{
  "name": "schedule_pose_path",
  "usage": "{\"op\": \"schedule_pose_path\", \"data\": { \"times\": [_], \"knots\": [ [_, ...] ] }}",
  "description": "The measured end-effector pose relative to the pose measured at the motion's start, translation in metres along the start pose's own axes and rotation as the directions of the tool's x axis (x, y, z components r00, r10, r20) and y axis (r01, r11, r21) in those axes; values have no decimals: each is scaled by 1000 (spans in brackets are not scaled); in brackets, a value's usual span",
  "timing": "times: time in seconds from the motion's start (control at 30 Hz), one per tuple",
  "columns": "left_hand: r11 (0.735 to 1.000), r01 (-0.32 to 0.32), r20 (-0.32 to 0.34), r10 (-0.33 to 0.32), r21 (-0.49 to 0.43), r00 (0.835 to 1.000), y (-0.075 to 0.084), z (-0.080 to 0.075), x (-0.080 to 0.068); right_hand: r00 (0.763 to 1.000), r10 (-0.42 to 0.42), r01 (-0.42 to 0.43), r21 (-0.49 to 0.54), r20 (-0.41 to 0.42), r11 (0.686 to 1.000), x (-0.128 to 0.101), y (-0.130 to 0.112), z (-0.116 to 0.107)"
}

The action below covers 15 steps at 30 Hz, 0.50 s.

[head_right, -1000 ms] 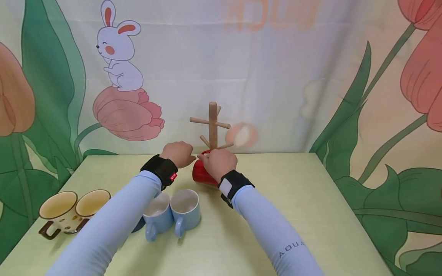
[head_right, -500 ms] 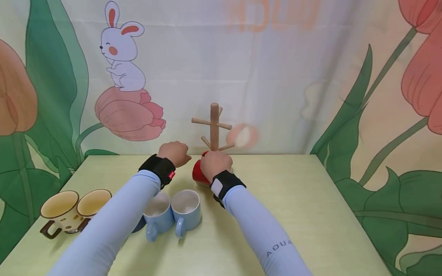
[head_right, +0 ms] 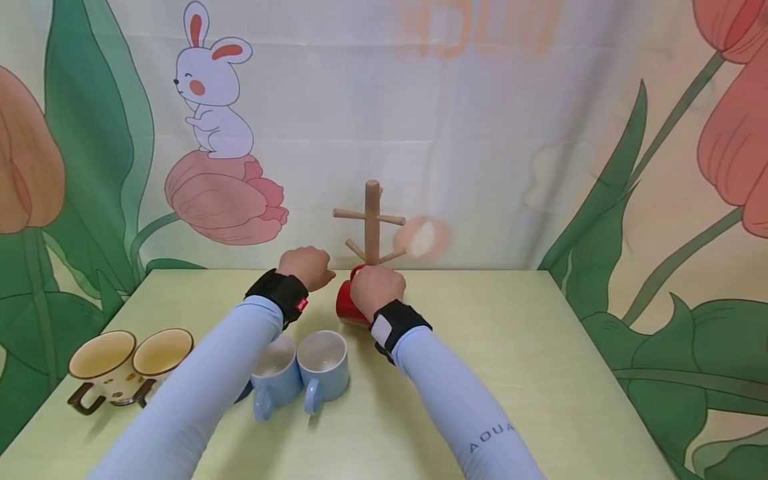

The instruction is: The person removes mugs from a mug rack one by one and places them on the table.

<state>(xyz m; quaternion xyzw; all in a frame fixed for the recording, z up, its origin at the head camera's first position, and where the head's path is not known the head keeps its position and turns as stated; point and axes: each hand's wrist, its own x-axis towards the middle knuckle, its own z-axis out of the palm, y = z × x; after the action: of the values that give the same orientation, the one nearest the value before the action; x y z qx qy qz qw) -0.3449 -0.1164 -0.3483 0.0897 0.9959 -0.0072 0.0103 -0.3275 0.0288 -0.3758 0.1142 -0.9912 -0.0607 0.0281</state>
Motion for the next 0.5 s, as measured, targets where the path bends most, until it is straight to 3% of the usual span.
{"op": "schedule_pose_path", "data": {
  "times": [0.23,0.5],
  "knots": [
    [1000,-1,1,1,7,1000,4,1,4,1000,-1,1,27,3,1000,-3,6,1],
    [1000,14,-26,-14,-4,1000,5,4,10,997,26,-19,110,-67,994,-3,13,7]
  ]
}}
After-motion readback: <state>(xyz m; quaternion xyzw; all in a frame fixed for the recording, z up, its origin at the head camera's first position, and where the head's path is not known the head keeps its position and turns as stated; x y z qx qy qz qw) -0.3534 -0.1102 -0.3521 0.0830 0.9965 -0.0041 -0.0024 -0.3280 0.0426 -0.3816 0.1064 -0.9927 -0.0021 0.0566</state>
